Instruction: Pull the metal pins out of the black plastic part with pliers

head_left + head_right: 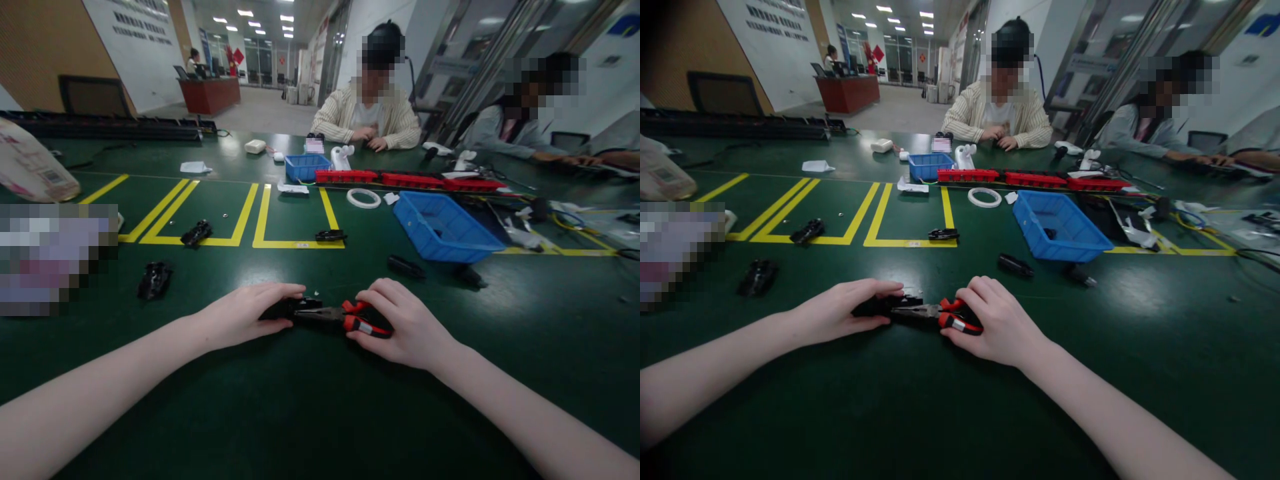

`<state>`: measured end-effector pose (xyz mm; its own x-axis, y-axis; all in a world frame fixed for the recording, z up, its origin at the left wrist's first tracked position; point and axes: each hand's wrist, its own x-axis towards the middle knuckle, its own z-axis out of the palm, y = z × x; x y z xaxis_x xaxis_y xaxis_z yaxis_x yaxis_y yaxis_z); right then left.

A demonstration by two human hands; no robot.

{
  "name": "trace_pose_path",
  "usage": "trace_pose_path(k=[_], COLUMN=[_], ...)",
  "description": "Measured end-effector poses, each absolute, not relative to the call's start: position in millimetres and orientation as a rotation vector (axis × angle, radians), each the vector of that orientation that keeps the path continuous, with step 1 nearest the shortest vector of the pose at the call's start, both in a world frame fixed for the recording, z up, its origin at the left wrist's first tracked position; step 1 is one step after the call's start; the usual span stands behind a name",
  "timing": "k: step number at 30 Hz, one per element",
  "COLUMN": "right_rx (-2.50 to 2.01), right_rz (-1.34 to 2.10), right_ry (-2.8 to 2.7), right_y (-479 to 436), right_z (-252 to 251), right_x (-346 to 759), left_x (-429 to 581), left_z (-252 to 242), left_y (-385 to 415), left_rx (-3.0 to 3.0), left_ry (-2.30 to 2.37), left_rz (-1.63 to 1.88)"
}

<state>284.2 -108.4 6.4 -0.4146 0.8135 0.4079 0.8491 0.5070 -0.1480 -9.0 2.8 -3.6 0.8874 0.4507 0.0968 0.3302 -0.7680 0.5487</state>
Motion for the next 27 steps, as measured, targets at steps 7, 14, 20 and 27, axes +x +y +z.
trace_pose_path(k=[7, 14, 20, 27], right_rx=[-1.413, -1.450, -1.453, -1.456], right_rz=[0.018, 0.023, -0.014, -0.057], right_ry=[-2.323, -2.390, -2.380, -2.373], right_y=[-108.2, -104.9, -105.3, -105.3], right_z=[13.6, 15.4, 14.1, 15.9], right_x=[284.6, 293.6, 291.5, 284.9], left_x=[-7.0, -4.3, -3.3, -3.0], left_z=[-0.3, -0.4, 0.6, -0.7], left_y=[3.8, 2.8, 2.5, 4.2], left_rx=[2.503, 2.466, 2.499, 2.489], left_ry=[0.477, 0.443, 0.510, 0.516], left_rz=[0.283, 0.329, 0.344, 0.350])
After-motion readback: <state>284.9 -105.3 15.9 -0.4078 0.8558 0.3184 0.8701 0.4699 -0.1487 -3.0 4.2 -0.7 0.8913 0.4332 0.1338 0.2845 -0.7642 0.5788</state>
